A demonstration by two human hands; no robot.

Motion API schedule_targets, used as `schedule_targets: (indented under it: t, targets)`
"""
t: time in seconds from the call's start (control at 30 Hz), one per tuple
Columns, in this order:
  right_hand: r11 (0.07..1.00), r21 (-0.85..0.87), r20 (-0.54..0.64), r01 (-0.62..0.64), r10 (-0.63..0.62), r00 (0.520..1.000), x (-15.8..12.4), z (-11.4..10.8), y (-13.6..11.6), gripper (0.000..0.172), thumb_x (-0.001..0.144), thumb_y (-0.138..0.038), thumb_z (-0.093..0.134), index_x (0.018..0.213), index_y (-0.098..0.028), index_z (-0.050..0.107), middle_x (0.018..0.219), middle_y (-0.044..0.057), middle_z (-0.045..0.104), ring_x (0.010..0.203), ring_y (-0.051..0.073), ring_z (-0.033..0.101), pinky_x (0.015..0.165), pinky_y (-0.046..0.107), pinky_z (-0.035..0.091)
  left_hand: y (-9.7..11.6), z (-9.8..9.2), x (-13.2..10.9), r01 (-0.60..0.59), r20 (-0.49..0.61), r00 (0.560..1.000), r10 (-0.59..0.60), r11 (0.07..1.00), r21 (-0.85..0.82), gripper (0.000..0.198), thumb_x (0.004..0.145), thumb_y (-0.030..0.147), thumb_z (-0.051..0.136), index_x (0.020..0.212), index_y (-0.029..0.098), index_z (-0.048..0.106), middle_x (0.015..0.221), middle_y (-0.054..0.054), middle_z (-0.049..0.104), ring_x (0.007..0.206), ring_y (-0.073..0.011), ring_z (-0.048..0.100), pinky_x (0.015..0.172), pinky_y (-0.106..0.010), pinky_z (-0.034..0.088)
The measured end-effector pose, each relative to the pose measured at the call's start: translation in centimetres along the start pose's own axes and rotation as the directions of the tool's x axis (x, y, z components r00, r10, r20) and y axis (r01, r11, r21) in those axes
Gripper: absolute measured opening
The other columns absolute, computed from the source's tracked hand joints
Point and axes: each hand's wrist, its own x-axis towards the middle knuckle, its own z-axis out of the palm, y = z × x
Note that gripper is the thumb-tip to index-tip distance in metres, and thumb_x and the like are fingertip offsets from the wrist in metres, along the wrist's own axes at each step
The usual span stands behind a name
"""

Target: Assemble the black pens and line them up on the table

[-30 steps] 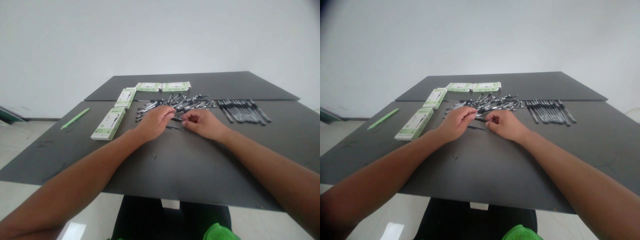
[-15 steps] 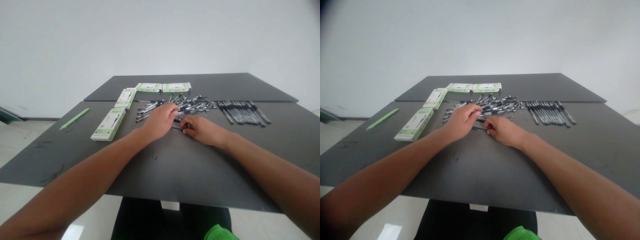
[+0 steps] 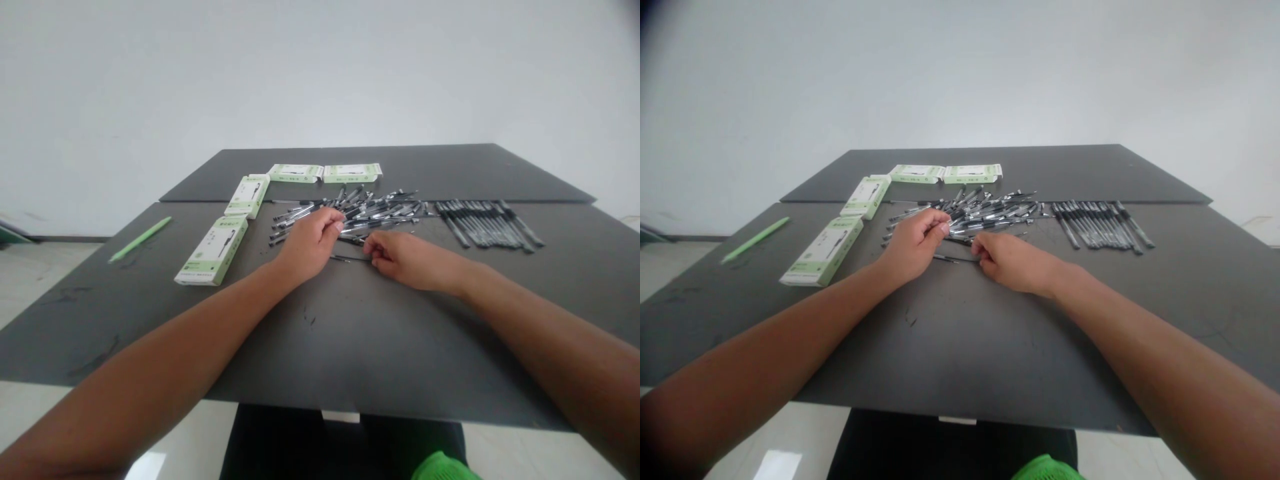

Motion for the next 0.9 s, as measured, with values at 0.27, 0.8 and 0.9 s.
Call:
schedule_targets:
  t: [0.27,0.8,0.9]
  targets:
    - [0.998,-0.036,0.025,0.049,-0.048,0.999,0.0,-0.4,1.6,0.028,0.088,-0.015,0.062,0.113,-0.019,0.074,0.091,0.005,0.074,0.075,0.02,0.064,0.071,0.03,0.046,-0.8,-0.2,-0.1,-0.005,-0.013,1.0,0.005,1.0,0.005,0.021,0.106,0.031,0.059,0.114,0.02,0.074,0.1,-0.004,0.081,0.091,-0.0204,0.073,0.088,-0.035,0.055]
    - [0.993,-0.117,-0.104,-0.025,0.013,0.994,0.1,-1.2,1.4,0.008,0.084,-0.021,0.063,0.089,-0.019,0.069,0.085,0.006,0.071,0.072,0.02,0.061,0.067,0.032,0.04,-1.4,0.7,0.3,0.016,-0.018,1.0,-0.017,0.998,-0.06,0.016,0.103,0.03,0.063,0.109,0.02,0.074,0.094,-0.002,0.079,0.088,-0.0192,0.073,0.083,-0.034,0.055]
    - [0.997,-0.058,-0.162,-0.058,0.047,0.986,-0.2,-2.0,1.8,0.005,0.083,-0.022,0.063,0.083,-0.02,0.067,0.077,0.003,0.069,0.069,0.019,0.059,0.064,0.033,0.039,-1.6,0.6,0.3,0.024,-0.02,0.999,-0.025,0.998,-0.065,0.015,0.102,0.03,0.063,0.108,0.02,0.074,0.096,-0.003,0.08,0.088,-0.0192,0.073,0.084,-0.035,0.055]
